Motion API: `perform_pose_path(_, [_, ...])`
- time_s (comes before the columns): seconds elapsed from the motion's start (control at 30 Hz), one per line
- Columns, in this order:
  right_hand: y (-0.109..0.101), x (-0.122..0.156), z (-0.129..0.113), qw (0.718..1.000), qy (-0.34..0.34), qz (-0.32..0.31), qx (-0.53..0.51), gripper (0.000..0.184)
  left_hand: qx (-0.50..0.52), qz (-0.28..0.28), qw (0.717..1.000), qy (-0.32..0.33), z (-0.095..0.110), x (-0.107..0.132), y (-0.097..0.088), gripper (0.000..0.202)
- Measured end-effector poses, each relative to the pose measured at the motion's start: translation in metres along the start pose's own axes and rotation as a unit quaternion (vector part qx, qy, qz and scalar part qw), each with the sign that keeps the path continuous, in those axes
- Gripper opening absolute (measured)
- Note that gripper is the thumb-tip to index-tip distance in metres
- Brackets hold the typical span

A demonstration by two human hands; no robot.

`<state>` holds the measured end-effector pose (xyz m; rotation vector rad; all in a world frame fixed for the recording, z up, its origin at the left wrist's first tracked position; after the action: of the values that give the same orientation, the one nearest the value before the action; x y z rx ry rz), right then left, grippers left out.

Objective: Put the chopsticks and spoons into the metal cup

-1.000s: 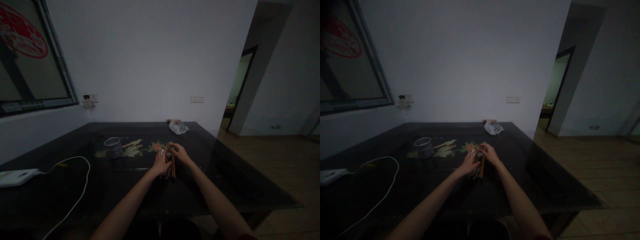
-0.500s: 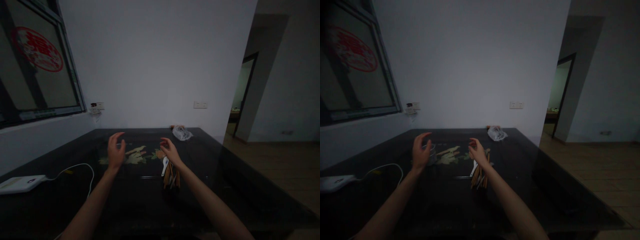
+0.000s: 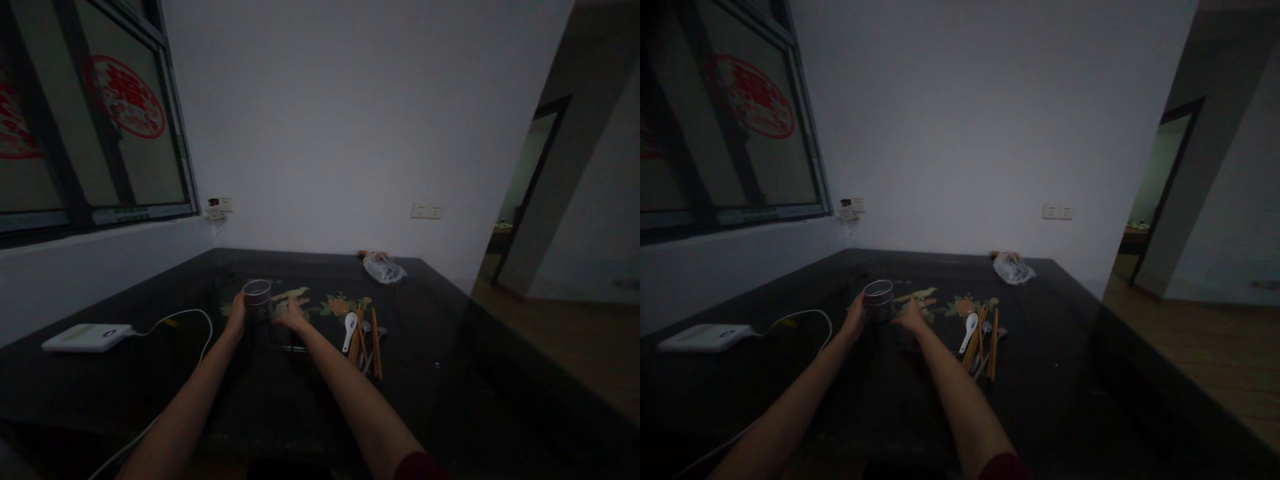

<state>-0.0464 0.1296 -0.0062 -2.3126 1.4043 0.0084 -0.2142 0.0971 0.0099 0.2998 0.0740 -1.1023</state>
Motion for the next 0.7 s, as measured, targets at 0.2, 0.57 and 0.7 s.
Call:
perform_pose_path(0.2, [0.021,-0.005,-0.006,0.998,0.029,-0.049,-0.003,0.093,0.101,-0.035,0.993,-0.04,-0.011,0.001,0.006,0.038])
perform_pose_path(0.57, [0.024,0.002,-0.014,0.997,-0.018,-0.067,-0.041,0.082,0.068,-0.048,0.997,-0.006,-0.015,0.009,0.014,0.044])
perform_pose_path(0.7, [0.002,0.02,-0.01,0.998,-0.024,-0.056,-0.008,0.081,0.034,-0.087,0.995,-0.018,-0.015,0.02,0.031,0.048])
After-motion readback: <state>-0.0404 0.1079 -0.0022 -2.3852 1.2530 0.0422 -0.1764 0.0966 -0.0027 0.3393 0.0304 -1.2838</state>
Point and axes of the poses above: each hand's wrist, its own x-axis away from the middle knuckle, its own y-axis out of the palm, z = x × y, the point moved 3 cm from there along -x, towards the middle knuckle, and after that the axes turned 10 degrees about -z, right-handed, at the moved point
